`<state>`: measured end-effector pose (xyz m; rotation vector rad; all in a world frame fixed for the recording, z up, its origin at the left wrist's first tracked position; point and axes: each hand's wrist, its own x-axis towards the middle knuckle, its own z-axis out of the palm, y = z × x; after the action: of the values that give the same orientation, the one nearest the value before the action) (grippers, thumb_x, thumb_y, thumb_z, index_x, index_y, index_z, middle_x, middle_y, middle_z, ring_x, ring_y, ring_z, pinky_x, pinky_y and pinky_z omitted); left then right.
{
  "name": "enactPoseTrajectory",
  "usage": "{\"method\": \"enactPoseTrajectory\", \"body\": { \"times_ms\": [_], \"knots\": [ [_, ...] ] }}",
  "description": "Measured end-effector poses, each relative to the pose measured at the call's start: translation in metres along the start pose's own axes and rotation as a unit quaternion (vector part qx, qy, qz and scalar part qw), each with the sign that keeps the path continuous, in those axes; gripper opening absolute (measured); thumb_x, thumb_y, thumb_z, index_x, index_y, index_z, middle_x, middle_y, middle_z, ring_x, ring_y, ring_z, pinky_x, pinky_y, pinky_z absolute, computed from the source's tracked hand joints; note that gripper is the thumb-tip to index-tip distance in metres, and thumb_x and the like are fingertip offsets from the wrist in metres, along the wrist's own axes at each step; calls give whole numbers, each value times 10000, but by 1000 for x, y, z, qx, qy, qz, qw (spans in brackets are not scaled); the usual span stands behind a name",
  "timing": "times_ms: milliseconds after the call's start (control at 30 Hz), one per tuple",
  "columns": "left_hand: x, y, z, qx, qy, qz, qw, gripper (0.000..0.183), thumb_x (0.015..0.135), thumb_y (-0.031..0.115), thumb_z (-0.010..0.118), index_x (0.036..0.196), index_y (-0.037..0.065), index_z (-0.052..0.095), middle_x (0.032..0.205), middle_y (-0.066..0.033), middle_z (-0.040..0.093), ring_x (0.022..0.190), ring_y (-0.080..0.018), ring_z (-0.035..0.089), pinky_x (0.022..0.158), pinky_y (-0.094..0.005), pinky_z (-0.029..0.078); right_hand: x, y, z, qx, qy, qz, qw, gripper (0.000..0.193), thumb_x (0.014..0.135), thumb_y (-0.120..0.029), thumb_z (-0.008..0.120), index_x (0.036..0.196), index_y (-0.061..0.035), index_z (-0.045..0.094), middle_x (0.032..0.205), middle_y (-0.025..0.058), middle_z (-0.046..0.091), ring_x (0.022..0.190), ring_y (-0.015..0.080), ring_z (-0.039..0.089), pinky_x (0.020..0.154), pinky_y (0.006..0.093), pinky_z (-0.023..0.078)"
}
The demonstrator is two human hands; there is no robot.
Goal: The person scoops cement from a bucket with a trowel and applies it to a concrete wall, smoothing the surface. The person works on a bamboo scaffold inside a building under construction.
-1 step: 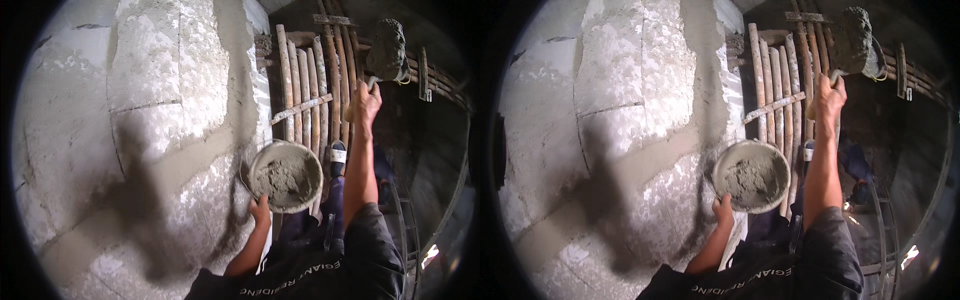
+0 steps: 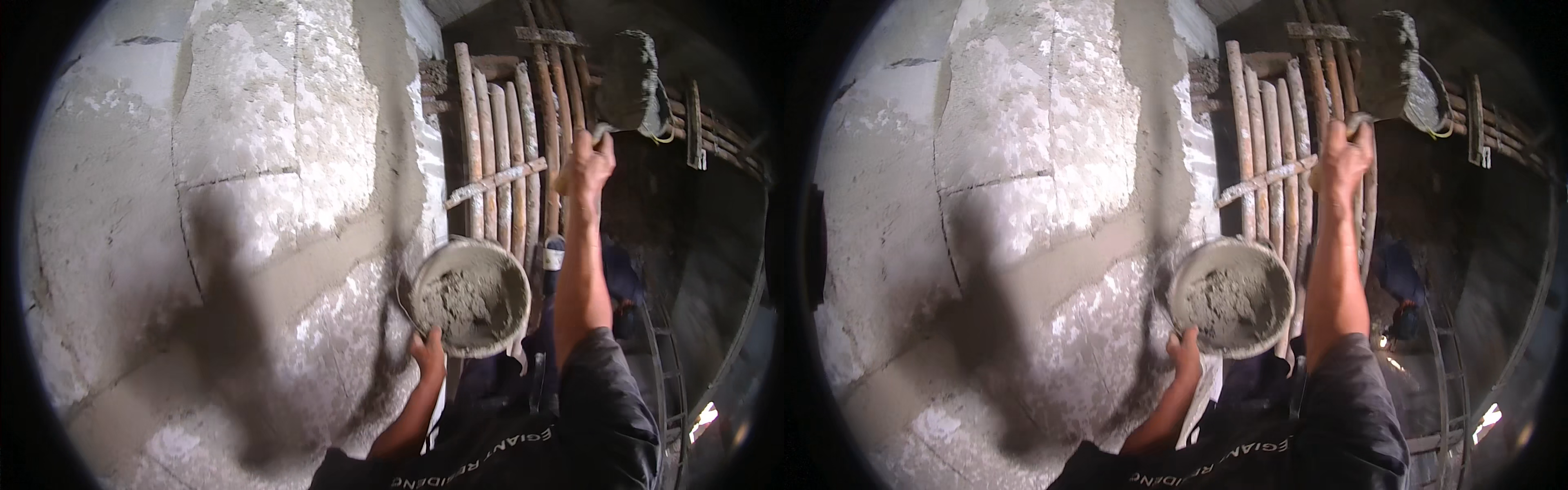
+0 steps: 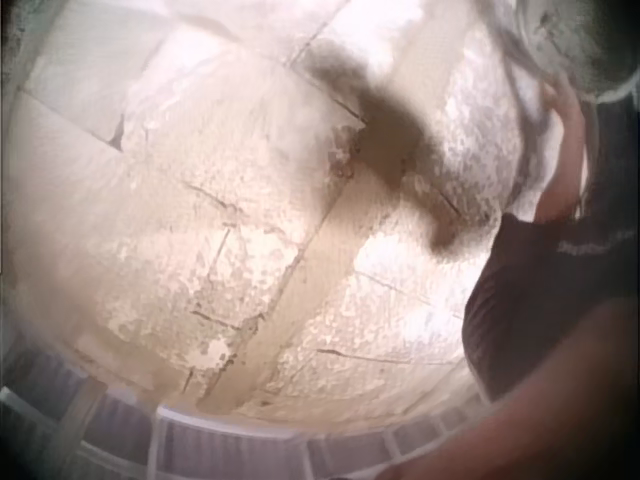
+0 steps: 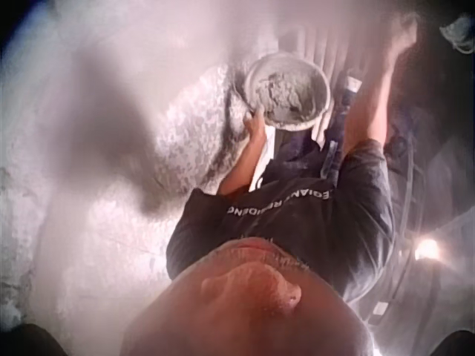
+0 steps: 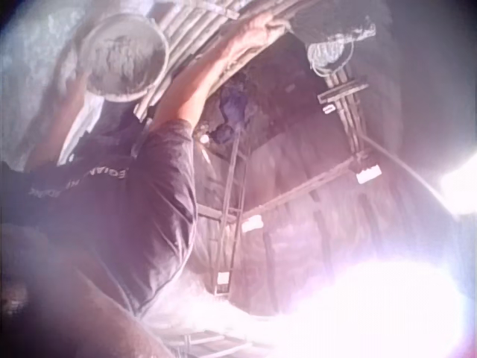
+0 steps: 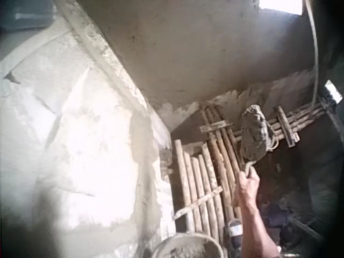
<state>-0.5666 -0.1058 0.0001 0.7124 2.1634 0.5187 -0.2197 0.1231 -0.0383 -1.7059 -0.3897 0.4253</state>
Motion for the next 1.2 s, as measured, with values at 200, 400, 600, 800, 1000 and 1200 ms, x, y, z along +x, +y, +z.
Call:
{"method": "enactPoseTrajectory", "body": {
  "times_ms": [200,400,600,800,1000,1200],
  "knots": [
    [14,-3,0,-24,-33,19,999,277,774,66,589,1028,-40,560,927,-93,616,856,-172,570,768,-301,445,-204,35,189,-114,-280,7,953,209,833,-177,503,965,-14,501,721,140,533,542,238,479,478,382,410],
    [36,-6,-1,-14,-45,120,992,266,850,227,582,996,5,573,841,-110,604,827,-244,595,751,-344,474,-275,-62,-27,-40,-488,161,857,196,794,-152,631,913,-54,511,735,83,543,639,141,520,580,314,461],
    [34,72,3,143,-84,186,968,323,765,188,622,927,-86,569,845,-209,625,731,-311,585,698,-384,459,-126,-26,-142,-548,-610,0,573,227,751,-278,582,842,-76,632,790,159,659,718,293,657,627,400,526],
    [-3,188,31,191,-141,288,928,202,741,139,618,743,-45,532,650,-190,581,568,-277,535,576,-387,434,-108,-11,-97,-587,-591,-148,534,244,866,-147,415,930,-35,622,883,139,668,815,260,662,671,366,534],
    [-10,238,45,101,-252,441,856,200,742,86,646,691,-8,477,586,-118,544,534,-154,491,506,-341,418,-123,-12,-116,-478,-675,-113,550,220,803,-166,468,803,-36,645,865,162,658,784,269,660,665,355,535],
    [-8,250,29,104,-239,380,888,146,757,63,631,726,-22,516,616,-53,554,591,-101,471,530,-302,418,-150,-41,-140,-243,-676,97,689,269,700,-209,591,827,28,591,810,214,625,776,382,617,697,410,499]
  ]
}}
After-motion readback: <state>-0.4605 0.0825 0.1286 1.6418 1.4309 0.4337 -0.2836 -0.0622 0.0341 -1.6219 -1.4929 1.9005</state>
